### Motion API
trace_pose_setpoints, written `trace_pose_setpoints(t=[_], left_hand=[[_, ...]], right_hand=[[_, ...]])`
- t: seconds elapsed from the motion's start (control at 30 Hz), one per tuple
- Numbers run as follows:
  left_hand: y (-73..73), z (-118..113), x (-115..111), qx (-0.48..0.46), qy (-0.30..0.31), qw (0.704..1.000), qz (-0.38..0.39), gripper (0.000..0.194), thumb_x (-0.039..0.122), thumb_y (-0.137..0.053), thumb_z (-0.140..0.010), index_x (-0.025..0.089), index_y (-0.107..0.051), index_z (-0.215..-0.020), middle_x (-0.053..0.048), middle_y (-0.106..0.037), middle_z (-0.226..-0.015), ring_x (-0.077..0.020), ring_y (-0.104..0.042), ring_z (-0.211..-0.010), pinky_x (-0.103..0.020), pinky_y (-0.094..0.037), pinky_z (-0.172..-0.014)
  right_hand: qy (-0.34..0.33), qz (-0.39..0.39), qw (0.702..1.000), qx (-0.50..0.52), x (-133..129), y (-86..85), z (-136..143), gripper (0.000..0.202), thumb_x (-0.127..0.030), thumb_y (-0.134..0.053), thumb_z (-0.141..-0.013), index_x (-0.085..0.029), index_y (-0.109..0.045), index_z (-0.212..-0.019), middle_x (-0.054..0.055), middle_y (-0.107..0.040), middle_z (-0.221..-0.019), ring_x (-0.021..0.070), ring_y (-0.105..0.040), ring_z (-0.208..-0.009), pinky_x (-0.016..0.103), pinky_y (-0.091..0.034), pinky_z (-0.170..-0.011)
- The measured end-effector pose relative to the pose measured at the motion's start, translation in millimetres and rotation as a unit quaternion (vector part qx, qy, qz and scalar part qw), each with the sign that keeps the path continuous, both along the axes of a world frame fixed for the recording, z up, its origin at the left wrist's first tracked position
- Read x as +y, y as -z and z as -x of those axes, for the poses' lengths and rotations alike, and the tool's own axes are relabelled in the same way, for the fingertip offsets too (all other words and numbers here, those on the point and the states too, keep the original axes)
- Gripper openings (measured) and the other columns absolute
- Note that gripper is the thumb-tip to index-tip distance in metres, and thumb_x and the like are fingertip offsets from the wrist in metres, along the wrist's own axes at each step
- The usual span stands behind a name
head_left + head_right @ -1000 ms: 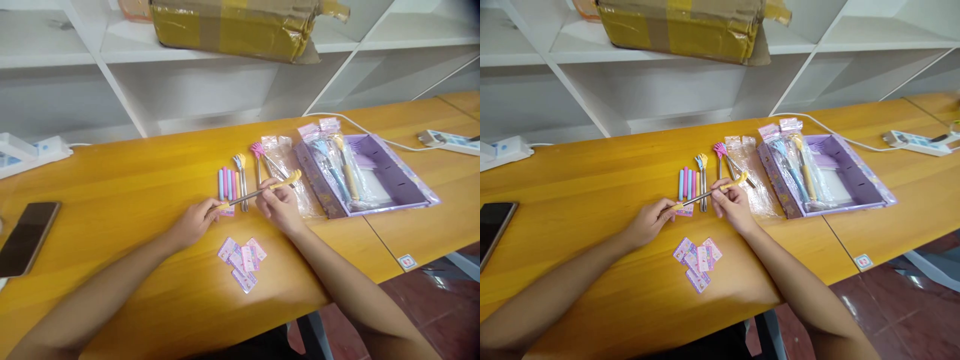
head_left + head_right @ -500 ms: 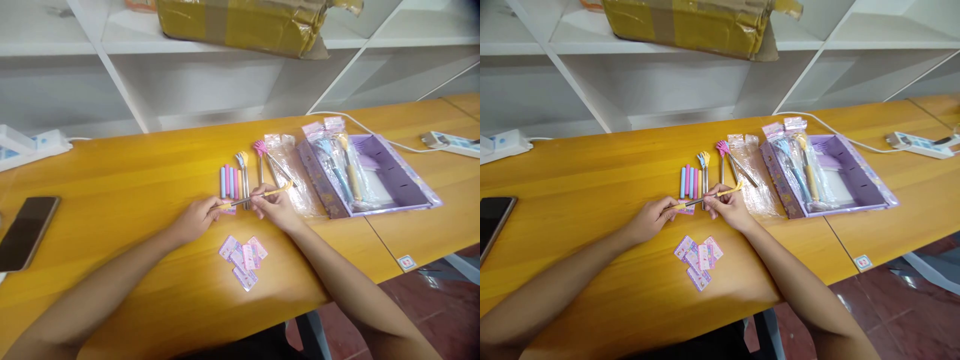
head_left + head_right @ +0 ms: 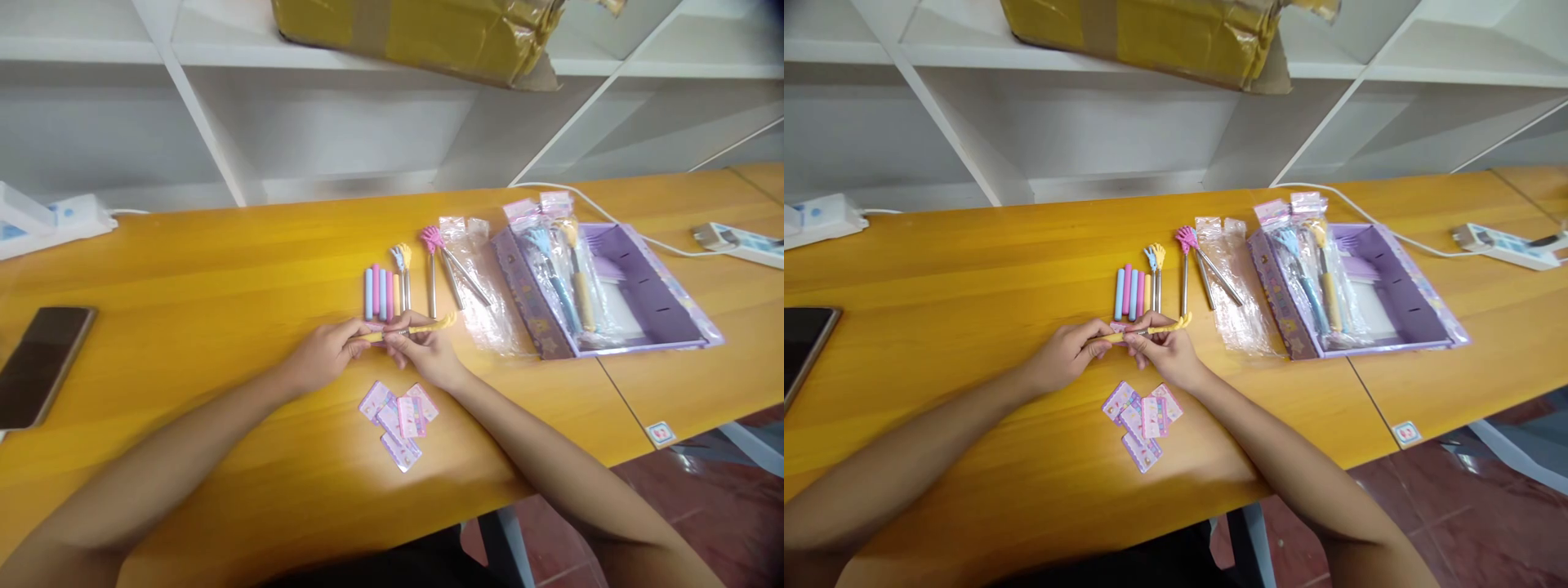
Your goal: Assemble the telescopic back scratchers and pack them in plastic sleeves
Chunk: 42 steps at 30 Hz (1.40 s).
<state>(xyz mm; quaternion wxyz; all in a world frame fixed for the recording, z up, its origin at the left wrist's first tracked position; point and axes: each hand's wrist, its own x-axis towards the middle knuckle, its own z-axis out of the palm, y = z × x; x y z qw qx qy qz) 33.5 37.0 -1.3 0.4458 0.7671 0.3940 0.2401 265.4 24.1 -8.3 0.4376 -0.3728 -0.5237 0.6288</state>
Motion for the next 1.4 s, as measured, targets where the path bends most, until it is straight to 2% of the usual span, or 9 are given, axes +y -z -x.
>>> trace_pose_setpoints(t=[0.27,0.4,0.5,0.6,0.77,0.87,1.1,1.27,1.4], left_hand=[[-2.7,-3.1,-5.3,-0.012,0.025,0.999,-0.021,0.025,0.036,-0.048,-0.112,0.021,-0.067,-0.120,-0.001,-0.070,-0.091,-0.0156,-0.062,-0.079,-0.028,-0.048,-0.081],[-8.0,-1.3,-1.8,-0.014,0.000,0.999,0.052,0.041,0.052,-0.040,-0.113,0.020,-0.063,-0.102,0.000,-0.060,-0.082,-0.0143,-0.054,-0.072,-0.027,-0.044,-0.072],[-11.3,4.1,4.8,-0.047,0.018,0.984,0.174,0.052,0.066,-0.038,-0.110,0.020,-0.055,-0.090,0.005,-0.043,-0.070,-0.0118,-0.038,-0.059,-0.025,-0.034,-0.057],[-14.3,10.9,11.1,-0.069,0.052,0.953,0.291,0.059,0.077,-0.044,-0.103,0.021,-0.051,-0.088,0.008,-0.031,-0.066,-0.0099,-0.026,-0.054,-0.024,-0.022,-0.050],[-26.0,23.7,17.4,-0.011,0.095,0.950,0.296,0.061,0.080,-0.047,-0.100,0.020,-0.057,-0.091,0.006,-0.039,-0.067,-0.0098,-0.030,-0.054,-0.025,-0.024,-0.051],[-43.2,31.8,17.6,0.041,0.123,0.971,0.198,0.054,0.072,-0.051,-0.103,0.020,-0.062,-0.098,0.003,-0.051,-0.075,-0.0124,-0.046,-0.064,-0.026,-0.037,-0.060],[-77.5,39.6,-6.5,0.156,0.096,0.982,0.052,0.045,0.056,-0.043,-0.111,0.021,-0.067,-0.096,0.001,-0.065,-0.081,-0.0155,-0.056,-0.073,-0.028,-0.040,-0.070],[-57.5,34.6,-26.8,0.246,0.040,0.954,-0.168,0.050,0.053,-0.035,-0.115,0.021,-0.069,-0.099,-0.003,-0.067,-0.082,-0.0171,-0.057,-0.070,-0.029,-0.036,-0.066],[-41.2,35.9,-32.4,0.295,0.042,0.914,-0.276,0.050,0.050,-0.033,-0.116,0.021,-0.068,-0.095,-0.003,-0.066,-0.076,-0.0160,-0.055,-0.063,-0.028,-0.032,-0.060]], right_hand=[[-0.004,-0.025,0.999,-0.028,1.0,-2.9,-8.0,0.033,-0.046,-0.086,-0.090,-0.019,-0.069,-0.096,-0.001,-0.069,-0.074,0.0097,-0.060,-0.051,0.025,-0.051,-0.051],[0.103,-0.125,0.978,-0.131,4.7,4.4,-15.0,0.047,-0.043,-0.079,-0.096,-0.022,-0.064,-0.136,-0.001,-0.065,-0.086,0.0112,-0.060,-0.059,0.027,-0.055,-0.057],[0.238,-0.292,0.886,-0.269,9.3,9.7,-20.6,0.069,-0.034,-0.075,-0.098,-0.026,-0.046,-0.159,0.009,-0.061,-0.114,0.0164,-0.065,-0.079,0.033,-0.061,-0.066],[0.302,-0.441,0.751,-0.387,13.4,9.7,-29.8,0.061,-0.023,-0.072,-0.097,-0.027,-0.053,-0.156,0.015,-0.055,-0.127,0.0255,-0.066,-0.107,0.040,-0.062,-0.079],[0.238,-0.626,0.585,-0.457,8.4,-6.1,-39.0,0.044,-0.010,-0.074,-0.096,-0.032,-0.071,-0.133,0.006,-0.072,-0.118,0.0224,-0.067,-0.112,0.038,-0.051,-0.094],[0.177,-0.685,0.533,-0.465,-0.4,-24.8,-30.9,0.032,-0.009,-0.071,-0.099,-0.026,-0.072,-0.126,0.003,-0.079,-0.112,0.0195,-0.068,-0.113,0.036,-0.047,-0.096],[0.094,-0.717,0.523,-0.452,-16.0,-60.7,-11.3,0.016,-0.009,-0.065,-0.103,-0.018,-0.072,-0.114,0.004,-0.079,-0.107,0.0175,-0.067,-0.102,0.037,-0.050,-0.097],[0.072,-0.667,0.551,-0.496,-28.1,-62.5,-9.8,0.020,-0.011,-0.056,-0.108,-0.024,-0.071,-0.106,0.001,-0.073,-0.094,0.0167,-0.058,-0.084,0.037,-0.051,-0.101],[0.053,-0.594,0.621,-0.509,-35.3,-49.0,-14.2,0.028,-0.013,-0.048,-0.111,-0.027,-0.071,-0.101,0.002,-0.068,-0.088,0.0179,-0.058,-0.084,0.039,-0.052,-0.103]])
